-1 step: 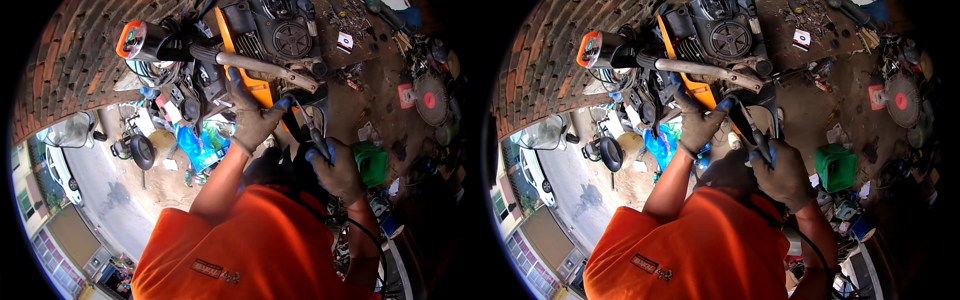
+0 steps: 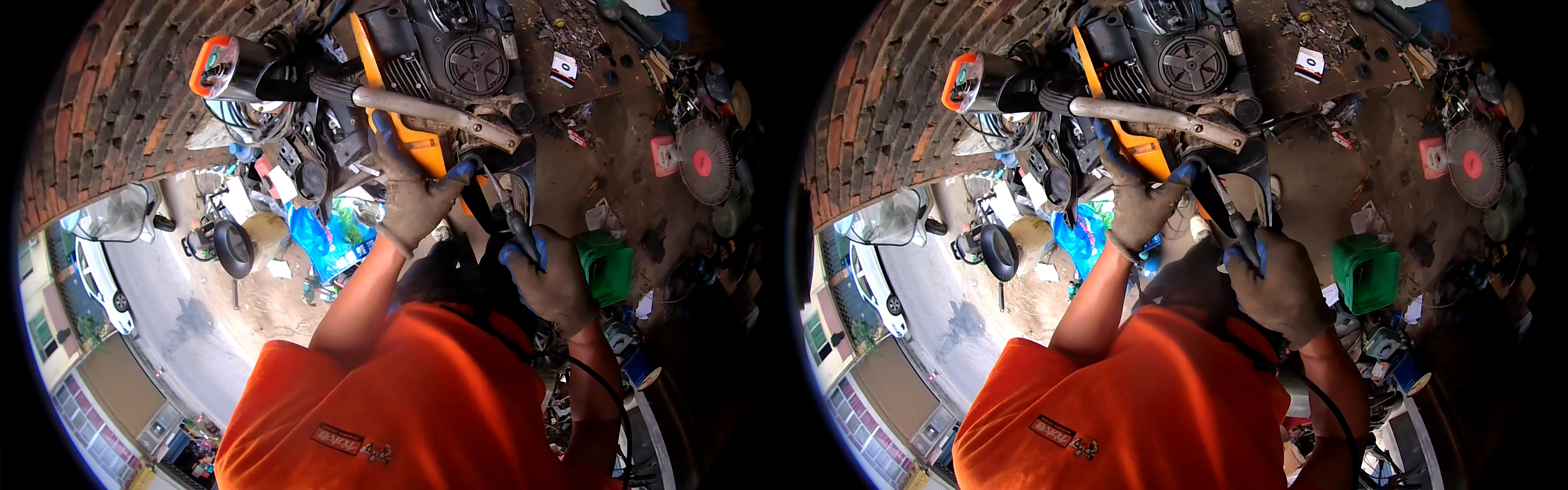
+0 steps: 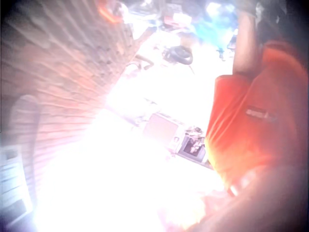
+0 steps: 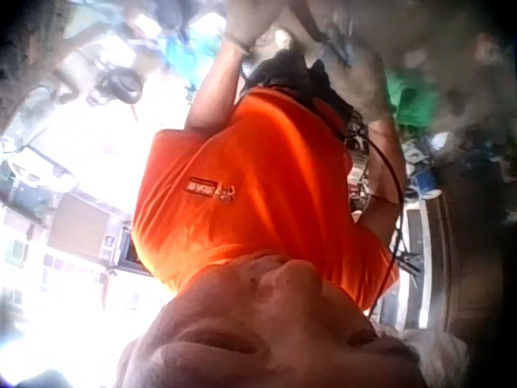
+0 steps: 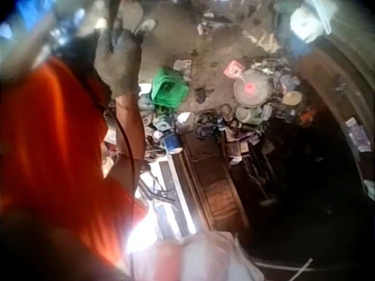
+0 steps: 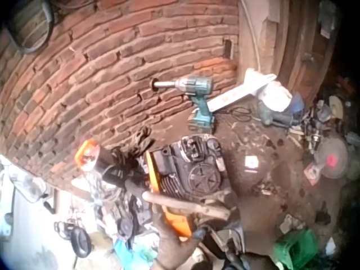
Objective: The person works on a yellow chainsaw placed on a cluttered workbench. They repeatedly use a wrench to tighten bolts on the chainsaw's engine housing and handle, adjusting their grip and repositioning the tool throughout the process.
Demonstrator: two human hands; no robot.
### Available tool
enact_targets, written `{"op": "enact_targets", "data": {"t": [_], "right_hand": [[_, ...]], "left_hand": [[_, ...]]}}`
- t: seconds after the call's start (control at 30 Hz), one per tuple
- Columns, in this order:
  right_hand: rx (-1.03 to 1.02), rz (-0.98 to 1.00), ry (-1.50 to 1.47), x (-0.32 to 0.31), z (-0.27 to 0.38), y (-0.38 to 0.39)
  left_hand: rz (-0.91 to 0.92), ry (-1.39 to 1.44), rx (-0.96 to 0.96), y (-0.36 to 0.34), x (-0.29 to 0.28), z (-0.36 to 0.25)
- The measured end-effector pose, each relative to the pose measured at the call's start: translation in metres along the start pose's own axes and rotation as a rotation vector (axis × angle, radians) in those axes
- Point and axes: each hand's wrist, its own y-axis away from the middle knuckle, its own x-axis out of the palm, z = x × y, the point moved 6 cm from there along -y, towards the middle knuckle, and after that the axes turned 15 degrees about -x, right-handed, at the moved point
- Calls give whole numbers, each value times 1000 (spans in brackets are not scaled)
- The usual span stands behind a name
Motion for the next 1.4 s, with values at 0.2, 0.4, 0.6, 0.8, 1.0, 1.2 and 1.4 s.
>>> {"op": "enact_targets", "data": {"t": [0.2,0.4,0.6,0.8,1.0,1.2,1.4], "right_hand": [[-90,130,310,4,19,-11],[-89,180,487,16,49,-24],[-3,204,564,21,66,-37],[-61,133,528,14,60,-31],[-44,34,319,18,39,-14],[233,-35,-154,16,32,-4],[194,23,-3,23,30,-8]], "left_hand": [[0,-1,-28,6,3,3],[59,-43,-55,12,3,8],[9,51,-28,11,4,15],[85,13,-10,11,0,10],[15,28,-38,4,1,3],[-52,-78,-13,2,-1,-6],[-38,-28,33,2,0,3]]}}
